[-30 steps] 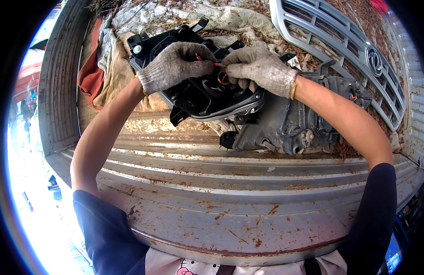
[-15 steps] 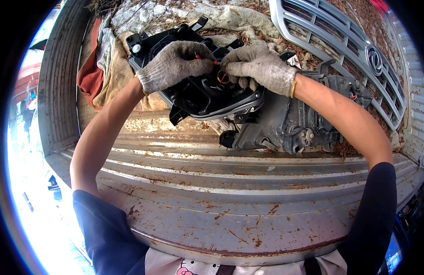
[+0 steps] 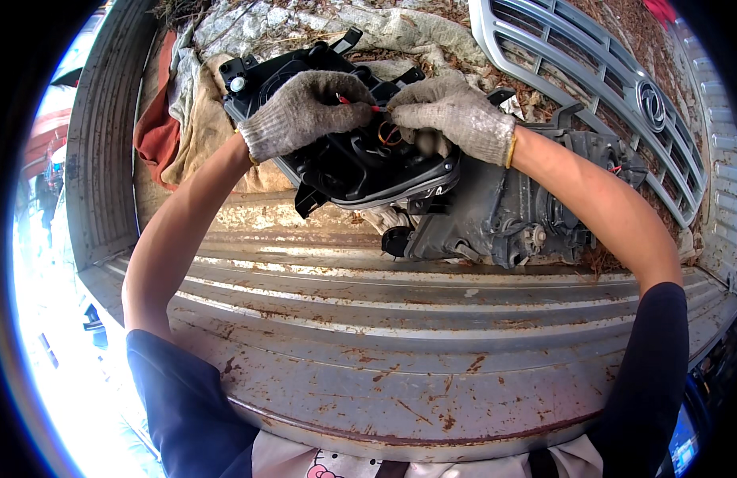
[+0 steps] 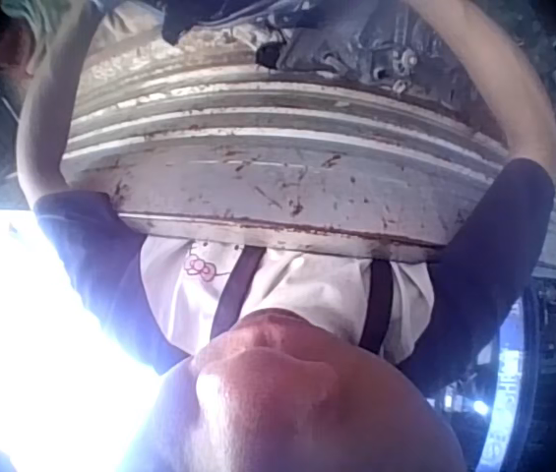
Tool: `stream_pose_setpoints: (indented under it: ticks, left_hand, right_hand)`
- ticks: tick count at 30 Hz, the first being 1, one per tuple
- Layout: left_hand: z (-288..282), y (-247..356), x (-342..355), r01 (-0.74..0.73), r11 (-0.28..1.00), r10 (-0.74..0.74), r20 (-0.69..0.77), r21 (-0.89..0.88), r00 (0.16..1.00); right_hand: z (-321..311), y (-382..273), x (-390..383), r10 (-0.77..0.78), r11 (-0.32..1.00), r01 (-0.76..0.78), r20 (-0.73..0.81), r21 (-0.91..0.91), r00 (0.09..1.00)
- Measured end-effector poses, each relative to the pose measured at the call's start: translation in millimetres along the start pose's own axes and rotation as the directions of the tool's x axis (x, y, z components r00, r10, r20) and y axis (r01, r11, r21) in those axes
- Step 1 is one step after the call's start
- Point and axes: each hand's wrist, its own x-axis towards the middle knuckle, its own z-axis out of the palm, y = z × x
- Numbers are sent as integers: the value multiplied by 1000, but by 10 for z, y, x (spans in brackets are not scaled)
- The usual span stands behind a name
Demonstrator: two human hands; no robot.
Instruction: The person works on a black plastic automotive component, likely a headlight housing, placed on a metal surface. They use gloved hands to manipulate internal wiring, remove and reinsert a gold-colored bulb socket, and adjust small parts within the housing. The task involves repeated handling of the same component without a clearly visible final state.
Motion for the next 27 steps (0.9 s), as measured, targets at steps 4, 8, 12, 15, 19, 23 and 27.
stream_pose_setpoints:
  ticks: [4, 8, 12, 15, 19, 23, 27]
  left_hand:
    - [6, 26, 3, 32, 999, -32, 1, -36, 1000]
    - [-2, -17, 9, -24, 1000, 24, -7, -11, 1000]
    - [-27, -67, 13, -109, 994, 109, 21, 0, 994]
    - [-15, -110, 26, -121, 992, 121, 16, -24, 992]
    - [-38, -119, 15, -108, 989, 111, 34, -102, 993]
    - [-121, -44, 2, -55, 988, 63, 52, -146, 997]
    - [-128, -27, -15, 12, 976, -3, 44, -215, 999]
  right_hand:
    - [-21, -5, -5, -3, 1000, 4, 19, -14, 1000]
    - [-6, -17, -6, 3, 1000, -3, 17, 2, 1000]
    - [3, -30, -21, 6, 1000, -6, 5, -2, 1000]
    - [-8, -15, -15, 1, 1000, -1, 8, 6, 1000]
    - [-8, 7, 7, -13, 1000, 13, 11, 13, 1000]
    - [-16, -8, 12, 0, 1000, 0, 7, -7, 1000]
    - [-11, -31, -1, 26, 1000, -26, -2, 15, 1000]
